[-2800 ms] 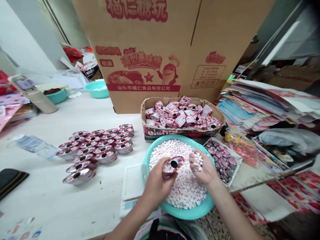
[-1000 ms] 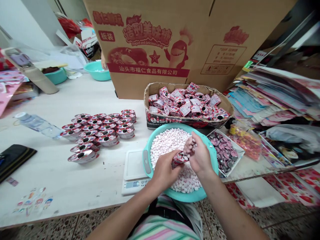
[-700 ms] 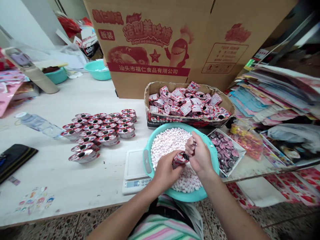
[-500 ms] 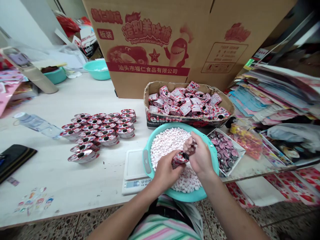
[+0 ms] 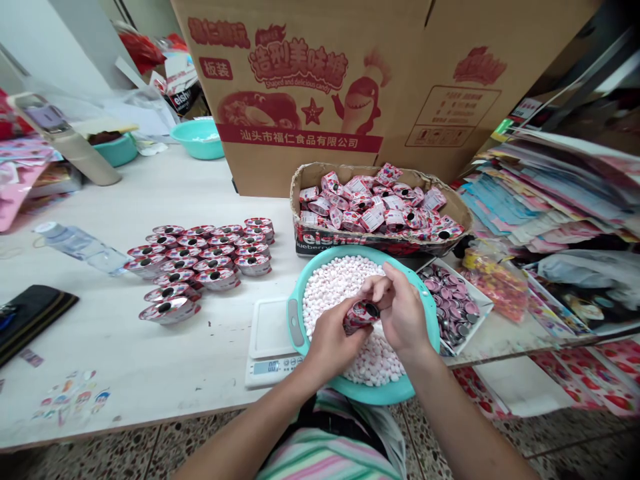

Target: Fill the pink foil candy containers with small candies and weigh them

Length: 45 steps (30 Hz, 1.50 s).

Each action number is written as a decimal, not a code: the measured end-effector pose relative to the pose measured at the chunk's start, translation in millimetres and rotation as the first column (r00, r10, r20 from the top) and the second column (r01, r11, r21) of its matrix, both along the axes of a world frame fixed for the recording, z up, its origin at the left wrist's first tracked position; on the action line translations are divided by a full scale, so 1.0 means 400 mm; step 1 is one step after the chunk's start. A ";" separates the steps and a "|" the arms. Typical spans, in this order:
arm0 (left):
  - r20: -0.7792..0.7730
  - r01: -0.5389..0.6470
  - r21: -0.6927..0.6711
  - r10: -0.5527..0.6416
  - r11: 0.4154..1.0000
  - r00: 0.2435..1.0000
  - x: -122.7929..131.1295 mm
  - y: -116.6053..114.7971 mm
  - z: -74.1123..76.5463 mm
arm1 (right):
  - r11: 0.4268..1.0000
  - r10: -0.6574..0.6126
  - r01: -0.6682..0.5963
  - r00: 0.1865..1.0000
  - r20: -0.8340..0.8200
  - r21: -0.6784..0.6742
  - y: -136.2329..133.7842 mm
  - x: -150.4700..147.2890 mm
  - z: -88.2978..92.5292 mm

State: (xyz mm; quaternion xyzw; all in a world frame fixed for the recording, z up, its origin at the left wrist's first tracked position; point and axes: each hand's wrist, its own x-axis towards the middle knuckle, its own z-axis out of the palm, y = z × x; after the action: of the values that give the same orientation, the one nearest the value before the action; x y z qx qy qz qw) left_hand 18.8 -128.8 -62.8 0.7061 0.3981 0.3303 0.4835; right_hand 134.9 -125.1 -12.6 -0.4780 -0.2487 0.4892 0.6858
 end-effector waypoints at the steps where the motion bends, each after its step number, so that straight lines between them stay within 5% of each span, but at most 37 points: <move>1: 0.001 -0.002 0.000 0.002 1.000 1.000 0.000 0.001 0.000 | 1.000 -0.012 0.012 1.000 0.009 -0.003 -0.001 -0.003 0.004; 11: 0.080 -0.047 0.086 0.041 0.995 0.996 -0.033 -0.012 0.028 | 0.982 -0.153 0.146 0.987 0.051 0.120 -0.016 0.003 0.026; 16: 0.169 -0.348 0.232 0.315 0.908 0.934 -0.180 -0.028 0.042 | 0.892 -0.416 0.355 0.886 0.204 0.278 -0.038 0.061 -0.008; 19: 0.124 -0.593 0.157 0.580 0.790 0.805 -0.281 -0.031 0.013 | 0.869 -0.488 0.416 0.814 0.315 0.269 -0.070 0.084 -0.064; 22: 0.006 -0.685 0.127 0.690 0.717 0.724 -0.355 -0.027 -0.044 | 0.874 -0.487 0.426 0.766 0.419 0.235 -0.110 0.091 -0.119; 29: -0.194 -0.546 0.300 0.611 0.782 0.768 -0.380 0.001 -0.172 | 0.866 -0.481 0.472 0.701 0.526 0.164 -0.167 0.080 -0.163; 36: -0.290 -0.451 0.331 0.544 0.829 0.787 -0.378 0.006 -0.196 | 0.868 -0.467 0.478 0.692 0.551 0.135 -0.175 0.080 -0.171; 45: -0.118 -0.665 0.235 0.700 0.709 0.704 -0.469 -0.084 -0.224 | 0.896 -0.339 0.445 0.681 0.649 0.001 -0.186 0.099 -0.206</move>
State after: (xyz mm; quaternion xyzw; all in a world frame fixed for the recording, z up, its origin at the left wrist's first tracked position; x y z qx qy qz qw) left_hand -168.7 -162.3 -152.4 0.5763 0.6473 0.4476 0.2202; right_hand 174.5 -199.7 -94.9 -0.7085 -0.3172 0.1583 0.6103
